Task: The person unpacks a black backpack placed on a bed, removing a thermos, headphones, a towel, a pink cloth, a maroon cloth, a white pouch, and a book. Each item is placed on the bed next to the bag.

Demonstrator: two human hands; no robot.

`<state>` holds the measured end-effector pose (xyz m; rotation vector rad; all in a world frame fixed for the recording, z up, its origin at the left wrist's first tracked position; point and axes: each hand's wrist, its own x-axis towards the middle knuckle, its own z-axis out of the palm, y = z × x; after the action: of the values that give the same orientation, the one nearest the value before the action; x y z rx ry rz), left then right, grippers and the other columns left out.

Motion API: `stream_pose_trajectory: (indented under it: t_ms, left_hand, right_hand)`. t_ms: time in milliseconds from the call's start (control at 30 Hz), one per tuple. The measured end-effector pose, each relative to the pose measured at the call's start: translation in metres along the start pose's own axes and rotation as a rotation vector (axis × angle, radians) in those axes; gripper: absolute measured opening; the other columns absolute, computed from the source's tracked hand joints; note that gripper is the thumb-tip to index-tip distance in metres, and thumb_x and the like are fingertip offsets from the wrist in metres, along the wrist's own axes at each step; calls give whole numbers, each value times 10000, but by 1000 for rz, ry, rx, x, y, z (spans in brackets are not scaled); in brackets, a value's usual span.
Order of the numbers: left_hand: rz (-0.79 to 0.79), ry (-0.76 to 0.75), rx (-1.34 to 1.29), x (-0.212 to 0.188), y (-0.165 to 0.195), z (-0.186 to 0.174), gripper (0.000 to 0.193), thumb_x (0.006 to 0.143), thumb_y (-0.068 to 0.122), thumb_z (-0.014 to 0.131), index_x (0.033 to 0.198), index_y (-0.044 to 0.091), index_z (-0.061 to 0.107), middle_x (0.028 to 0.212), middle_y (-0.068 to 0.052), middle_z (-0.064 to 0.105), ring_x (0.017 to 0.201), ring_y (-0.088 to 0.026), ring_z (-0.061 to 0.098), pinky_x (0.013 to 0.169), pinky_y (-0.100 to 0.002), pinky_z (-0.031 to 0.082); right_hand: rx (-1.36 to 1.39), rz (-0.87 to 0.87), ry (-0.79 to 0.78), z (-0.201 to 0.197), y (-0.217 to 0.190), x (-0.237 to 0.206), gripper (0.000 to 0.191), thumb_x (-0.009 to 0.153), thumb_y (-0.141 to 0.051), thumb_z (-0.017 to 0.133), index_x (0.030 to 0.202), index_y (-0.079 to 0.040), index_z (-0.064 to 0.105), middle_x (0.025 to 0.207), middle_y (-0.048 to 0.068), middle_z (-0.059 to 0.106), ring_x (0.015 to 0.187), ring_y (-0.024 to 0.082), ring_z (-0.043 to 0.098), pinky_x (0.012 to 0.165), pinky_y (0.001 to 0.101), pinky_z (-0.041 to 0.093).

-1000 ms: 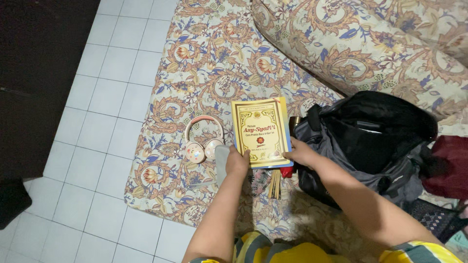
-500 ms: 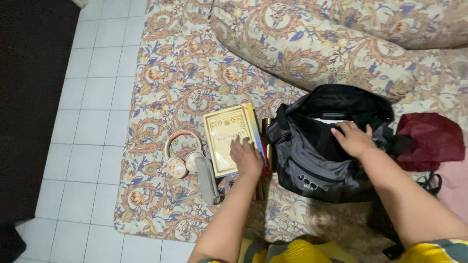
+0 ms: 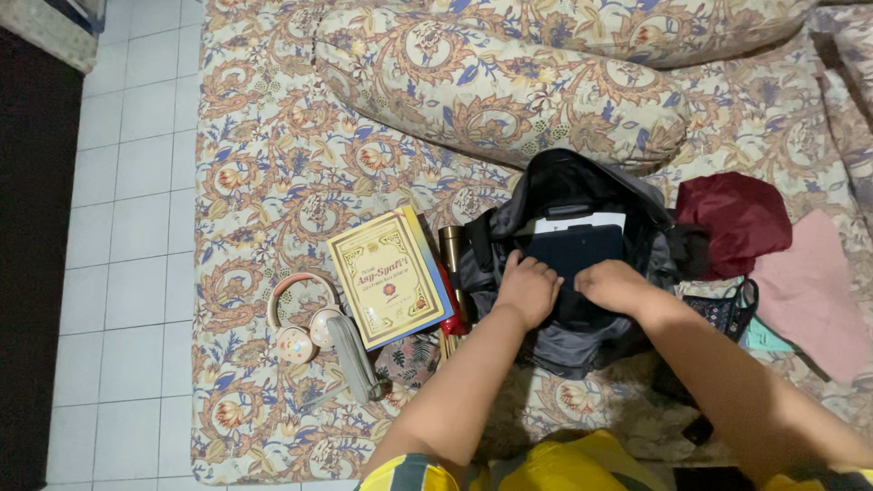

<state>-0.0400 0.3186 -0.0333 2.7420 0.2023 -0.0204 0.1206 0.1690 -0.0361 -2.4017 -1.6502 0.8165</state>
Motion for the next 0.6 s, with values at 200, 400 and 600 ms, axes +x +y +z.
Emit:
stream_pose_trajectory:
  t_ms: [200,400,600]
  left_hand:
    - [-20,-223,-9,-14,6,-13,343,897,380,607,840,102,800,933,-140,765,947,-335,728,904,-482,548]
    - [-38,-323,-47,-20,1,-5,359,844,408,617,836,105,811,909,-155,767,902,-345,738,822,-472,586]
    - [-65,-274,-123,-23,0,-4,340,870,422,613,867,147,813,900,-138,767,896,-347,732,817,-475,583]
  right_hand:
    - [263,528,-528,-18,-20,51,465,743,-148,727,1203,-90,688,929,146,811,934,346,798,870,461,649]
    - [-239,297,-50,-10,-46,58,833,647,-195,861,1399,-107,513,1413,151,543,1390,313,489,1164,393,448]
    - [-339,347,106,9,-34,47,1054,547,-187,917,1466,-110,404,1436,139,445,1394,321,395,1170,617,211]
